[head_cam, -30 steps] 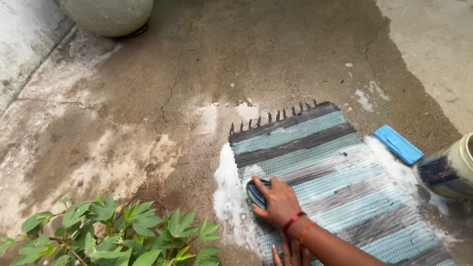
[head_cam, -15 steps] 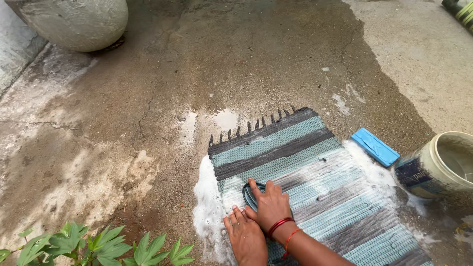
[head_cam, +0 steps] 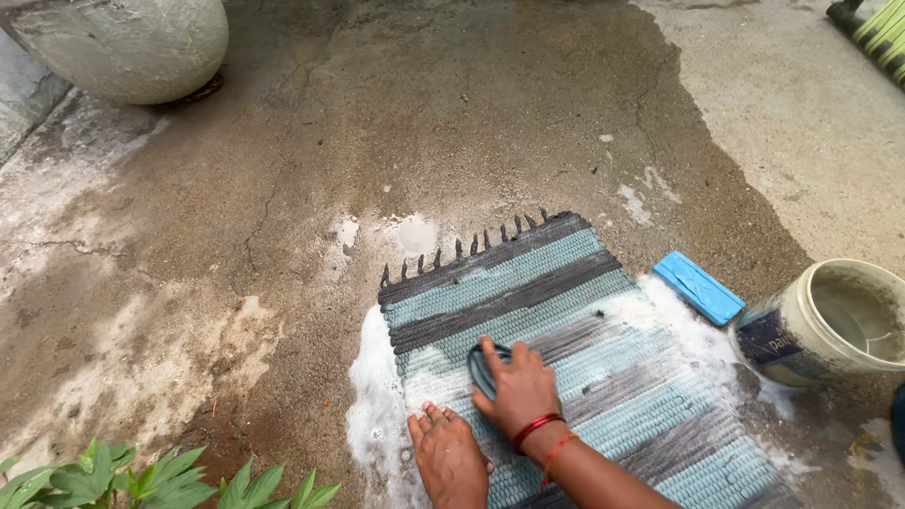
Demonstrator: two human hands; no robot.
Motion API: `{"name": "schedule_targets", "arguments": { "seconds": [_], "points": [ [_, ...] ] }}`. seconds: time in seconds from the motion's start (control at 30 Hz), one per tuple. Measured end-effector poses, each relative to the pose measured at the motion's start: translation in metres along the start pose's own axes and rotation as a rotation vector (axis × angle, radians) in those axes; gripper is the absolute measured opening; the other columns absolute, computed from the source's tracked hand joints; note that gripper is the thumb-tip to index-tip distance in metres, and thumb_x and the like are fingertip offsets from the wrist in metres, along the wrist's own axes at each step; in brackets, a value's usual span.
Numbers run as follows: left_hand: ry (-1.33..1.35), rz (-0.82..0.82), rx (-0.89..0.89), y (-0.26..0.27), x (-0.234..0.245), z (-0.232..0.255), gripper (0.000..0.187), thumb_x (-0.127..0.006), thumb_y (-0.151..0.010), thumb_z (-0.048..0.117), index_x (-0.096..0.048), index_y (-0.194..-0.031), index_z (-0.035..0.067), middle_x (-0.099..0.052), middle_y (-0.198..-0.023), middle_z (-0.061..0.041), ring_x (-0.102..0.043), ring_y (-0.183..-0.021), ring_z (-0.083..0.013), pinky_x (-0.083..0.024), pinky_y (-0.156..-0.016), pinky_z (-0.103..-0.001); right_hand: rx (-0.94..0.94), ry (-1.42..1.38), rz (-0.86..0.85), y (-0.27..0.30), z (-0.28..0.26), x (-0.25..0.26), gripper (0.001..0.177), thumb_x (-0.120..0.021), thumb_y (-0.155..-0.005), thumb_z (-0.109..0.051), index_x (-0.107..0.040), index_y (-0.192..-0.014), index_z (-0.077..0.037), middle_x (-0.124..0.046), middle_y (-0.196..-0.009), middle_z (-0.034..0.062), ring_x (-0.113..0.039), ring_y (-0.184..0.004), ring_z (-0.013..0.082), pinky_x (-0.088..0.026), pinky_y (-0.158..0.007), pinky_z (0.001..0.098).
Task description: The person washes a small rug on the ground by hand, using a brush and soapy water from a bucket.
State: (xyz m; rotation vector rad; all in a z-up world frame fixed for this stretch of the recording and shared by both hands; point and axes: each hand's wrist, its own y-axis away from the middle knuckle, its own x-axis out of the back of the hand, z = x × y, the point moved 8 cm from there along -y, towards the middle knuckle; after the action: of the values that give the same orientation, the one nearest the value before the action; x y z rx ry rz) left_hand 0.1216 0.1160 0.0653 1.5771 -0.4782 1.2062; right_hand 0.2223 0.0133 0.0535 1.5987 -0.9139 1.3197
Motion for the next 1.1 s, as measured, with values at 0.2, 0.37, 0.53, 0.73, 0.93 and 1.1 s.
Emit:
{"name": "schedule_targets", "arguments": {
  "seconds": [0.2,0.37,0.53,0.73,0.93,1.1],
  "points": [
    [0.142,-0.142,0.036,-0.015,-0.074,-0.01,0.104,-0.081,-0.087,0.037,-0.012,-0.155,-0.003,-0.003,-0.166,-0.024,-0.007,-0.155,-0.0344,-0.011,-0.123,-0.05,-0.312,-0.009,-0.199,-0.021,0.154,0.031,0.076,-0.049,-0.093,-0.062,-0.027,-0.161,-0.037,-0.056,-0.113,0.0129,-0.065,-0.088,0.0208,-0.058,-0.06,0.029],
    [-0.103,0.096,0.018,-0.009,-0.135,0.007,0.071,-0.046,-0.1,0.009,-0.008,-0.158,0.0,0.002,-0.165,-0.03,-0.002,-0.151,-0.0482,-0.009,-0.115,-0.065,-0.439,0.067,-0.02,-0.015,0.163,0.047,0.078,-0.054,-0.09,-0.063,-0.034,-0.159,-0.032,-0.058,-0.113,0.0151,-0.062,-0.095,0.028,-0.057,-0.074,0.0405],
    [-0.059,0.311,0.109,-0.012,-0.15,0.009,0.067,-0.042,-0.099,0.013,-0.016,-0.161,0.009,-0.004,-0.17,-0.02,-0.008,-0.151,-0.04,-0.012,-0.119,-0.062,0.015,-0.051,0.018,0.017,-0.031,-0.004,0.083,-0.065,-0.084,-0.056,-0.035,-0.154,-0.023,-0.054,-0.114,0.0185,-0.056,-0.1,0.0337,-0.052,-0.08,0.0485],
    [-0.088,0.716,-0.153,0.003,-0.189,-0.005,0.052,-0.041,-0.097,0.012,-0.033,-0.148,0.011,-0.033,-0.158,-0.026,-0.031,-0.143,-0.043,-0.026,-0.11,-0.069,-0.196,0.105,0.039,0.018,0.143,0.031,0.081,-0.058,-0.089,-0.062,-0.034,-0.159,-0.029,-0.057,-0.102,0.0121,-0.058,-0.085,0.0234,-0.055,-0.07,0.0384],
    [-0.014,0.917,-0.206,0.028,-0.197,-0.001,0.051,-0.039,-0.096,0.01,-0.037,-0.146,0.011,-0.037,-0.151,-0.028,-0.035,-0.14,-0.045,-0.027,-0.108,-0.072,-0.342,0.081,0.032,0.021,0.121,0.016,0.079,-0.056,-0.088,-0.062,-0.033,-0.158,-0.031,-0.055,-0.111,0.0155,-0.059,-0.091,0.0283,-0.053,-0.073,0.0435],
    [0.078,0.493,-0.118,0.024,-0.18,0.003,0.074,-0.041,-0.088,0.014,-0.02,-0.159,0.014,-0.013,-0.164,-0.025,-0.013,-0.151,-0.0464,-0.014,-0.112,-0.07,0.127,-0.054,0.14,0.057,-0.014,-0.003,0.081,-0.067,-0.082,-0.059,-0.038,-0.151,-0.026,-0.055,-0.105,0.0166,-0.058,-0.093,0.0327,-0.051,-0.075,0.0476]
  ]
}}
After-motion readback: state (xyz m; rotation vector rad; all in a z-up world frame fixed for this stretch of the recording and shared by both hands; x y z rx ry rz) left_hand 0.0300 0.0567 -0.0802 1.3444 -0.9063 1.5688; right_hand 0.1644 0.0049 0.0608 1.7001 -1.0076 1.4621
